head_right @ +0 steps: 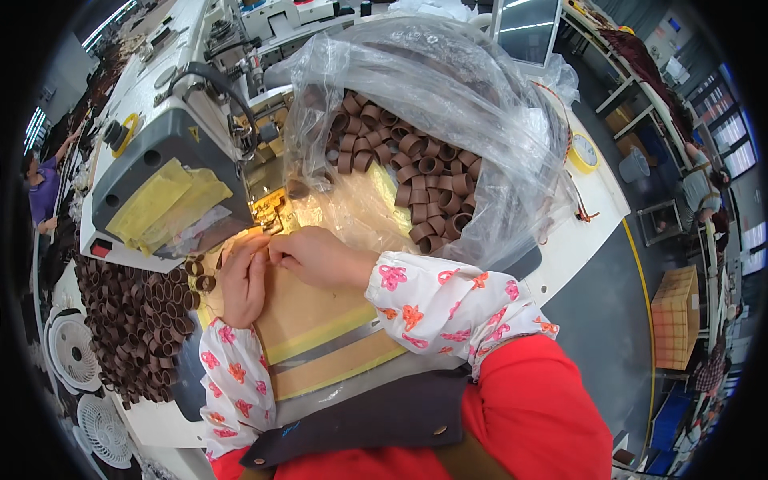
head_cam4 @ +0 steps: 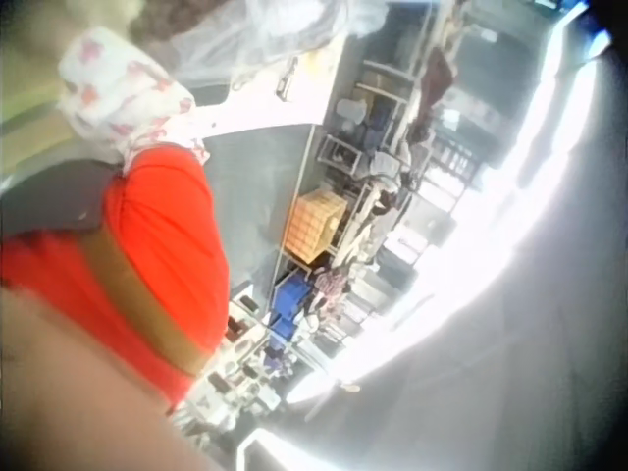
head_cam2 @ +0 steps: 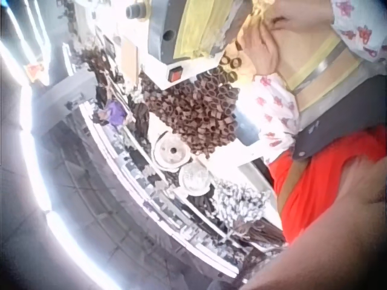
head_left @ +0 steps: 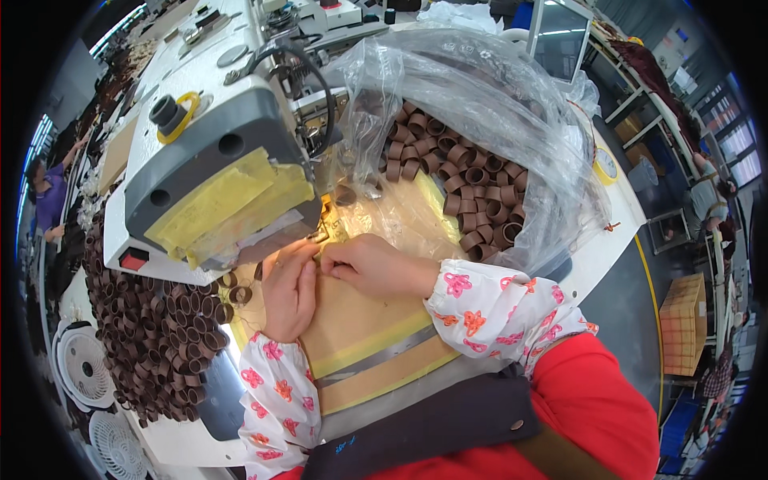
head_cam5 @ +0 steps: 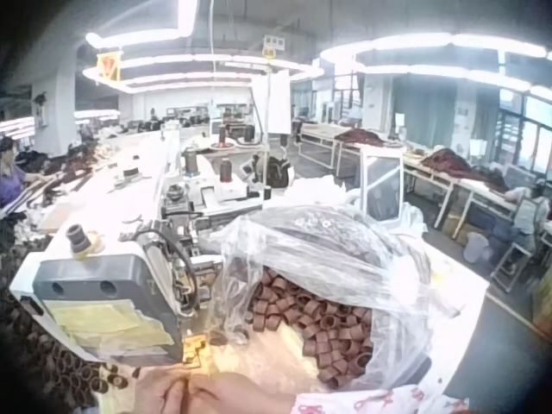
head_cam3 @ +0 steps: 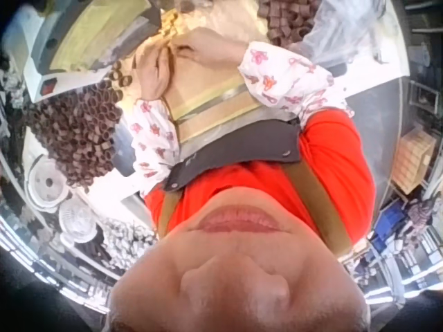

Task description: The recorder is assembling small leather loops using a specialized industrial machine, picking up strips and joining the ends under a press.

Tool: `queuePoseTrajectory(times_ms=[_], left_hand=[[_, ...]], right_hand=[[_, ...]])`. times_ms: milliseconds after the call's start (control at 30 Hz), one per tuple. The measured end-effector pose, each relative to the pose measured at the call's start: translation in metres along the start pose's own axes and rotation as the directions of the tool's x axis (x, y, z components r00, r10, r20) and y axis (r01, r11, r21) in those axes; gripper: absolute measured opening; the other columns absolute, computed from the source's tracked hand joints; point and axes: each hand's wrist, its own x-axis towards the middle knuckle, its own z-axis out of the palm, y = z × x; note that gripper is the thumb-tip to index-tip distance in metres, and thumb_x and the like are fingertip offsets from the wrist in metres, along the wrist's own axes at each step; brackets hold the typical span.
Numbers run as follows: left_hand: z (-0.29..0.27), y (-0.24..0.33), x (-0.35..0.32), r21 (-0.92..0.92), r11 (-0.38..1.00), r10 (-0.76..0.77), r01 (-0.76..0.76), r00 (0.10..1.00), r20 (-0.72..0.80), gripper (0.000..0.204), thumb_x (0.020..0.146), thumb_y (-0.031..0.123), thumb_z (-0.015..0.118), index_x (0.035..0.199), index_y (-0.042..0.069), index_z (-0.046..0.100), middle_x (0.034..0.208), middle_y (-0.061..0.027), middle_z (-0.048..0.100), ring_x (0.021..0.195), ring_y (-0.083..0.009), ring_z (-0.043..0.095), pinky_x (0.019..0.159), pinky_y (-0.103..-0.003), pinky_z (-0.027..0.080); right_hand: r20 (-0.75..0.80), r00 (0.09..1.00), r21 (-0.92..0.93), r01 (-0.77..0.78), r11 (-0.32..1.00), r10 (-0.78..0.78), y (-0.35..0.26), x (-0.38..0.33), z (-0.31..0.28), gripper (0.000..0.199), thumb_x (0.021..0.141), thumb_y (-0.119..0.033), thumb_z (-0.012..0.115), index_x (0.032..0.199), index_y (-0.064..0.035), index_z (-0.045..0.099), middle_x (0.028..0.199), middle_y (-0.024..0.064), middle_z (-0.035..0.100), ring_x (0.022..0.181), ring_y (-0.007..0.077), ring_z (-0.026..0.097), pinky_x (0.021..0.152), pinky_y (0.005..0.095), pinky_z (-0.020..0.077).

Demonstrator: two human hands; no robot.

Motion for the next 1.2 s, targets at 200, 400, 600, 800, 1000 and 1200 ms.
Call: queuePoseTrajectory(times_ms=[200, 400, 600, 800, 1000, 1200], left_hand=[[-0.018, -0.008, -0.003, 0.263, 0.957, 0.027, -0.121, 0.942, 0.335, 0.01, 0.084, 0.014, 0.056, 0.087, 0.007, 0.061, 0.068, -0.0053, 0.06, 0.064, -0.0221, 0.057, 0.081, -0.034, 0.037], [-0.016, -0.012, -0.011, 0.182, 0.974, -0.165, 0.132, 0.97, 0.181, 0.015, 0.081, 0.025, 0.061, 0.088, 0.012, 0.066, 0.054, -0.0042, 0.056, 0.054, -0.0203, 0.053, 0.083, -0.036, 0.034], [-0.01, -0.009, -0.004, 0.202, 0.942, -0.296, 0.268, 0.947, 0.125, 0.021, 0.078, 0.026, 0.065, 0.092, 0.01, 0.067, 0.05, -0.003, 0.05, 0.047, -0.015, 0.046, 0.075, -0.032, 0.037], [0.007, -0.013, 0.003, 0.199, 0.919, -0.343, 0.34, 0.939, -0.017, 0.022, 0.076, 0.023, 0.068, 0.088, 0.005, 0.067, 0.046, -0.0058, 0.044, 0.04, -0.0151, 0.039, 0.045, -0.03, 0.032], [0.009, -0.02, 0.003, 0.279, 0.921, -0.276, 0.273, 0.961, -0.03, 0.021, 0.077, 0.023, 0.067, 0.086, 0.004, 0.067, 0.045, -0.0059, 0.043, 0.039, -0.0146, 0.038, 0.043, -0.03, 0.029], [0.008, -0.022, 0.002, 0.277, 0.917, -0.296, 0.289, 0.955, -0.014, 0.021, 0.078, 0.023, 0.066, 0.086, 0.004, 0.067, 0.045, -0.0048, 0.042, 0.04, -0.0138, 0.038, 0.043, -0.03, 0.03]], right_hand=[[0.147, 0.982, 0.03, 0.114, 0.993, -0.117, -0.026, -0.019, 0.01, 0.009, 0.077, -0.01, 0.057, 0.085, -0.0061, 0.056, 0.07, 0.0116, 0.06, 0.067, 0.0319, 0.058, 0.06, 0.0413, 0.0444], [0.031, 0.999, 0.089, 0.012, 0.996, -0.015, 0.009, 0.015, -0.009, 0.014, 0.075, -0.005, 0.064, 0.088, -0.0024, 0.062, 0.064, 0.004, 0.057, 0.055, 0.0089, 0.05, 0.051, 0.0234, 0.0401], [-0.149, 0.988, 0.076, 0.051, 0.996, -0.04, 0.015, 0.018, -0.001, 0.006, 0.072, -0.002, 0.064, 0.076, -0.0004, 0.059, 0.071, 0.011, 0.057, 0.06, 0.0225, 0.057, 0.055, 0.031, 0.0448], [-0.24, 0.971, -0.055, 0.004, 0.999, -0.017, 0.016, 0.029, 0.0, 0.005, 0.071, 0.0, 0.061, 0.073, 0.0022, 0.057, 0.072, 0.0133, 0.055, 0.066, 0.0272, 0.056, 0.058, 0.0336, 0.0439], [-0.254, 0.96, -0.138, 0.087, 0.987, -0.121, 0.019, 0.032, 0.002, 0.004, 0.072, 0.0, 0.06, 0.074, 0.0027, 0.057, 0.075, 0.0158, 0.056, 0.066, 0.0316, 0.054, 0.057, 0.0368, 0.0429], [-0.265, 0.957, -0.131, 0.085, 0.988, -0.118, 0.019, 0.032, 0.005, 0.004, 0.071, 0.002, 0.059, 0.074, 0.0028, 0.057, 0.075, 0.0158, 0.056, 0.067, 0.0321, 0.054, 0.058, 0.0377, 0.0432]])
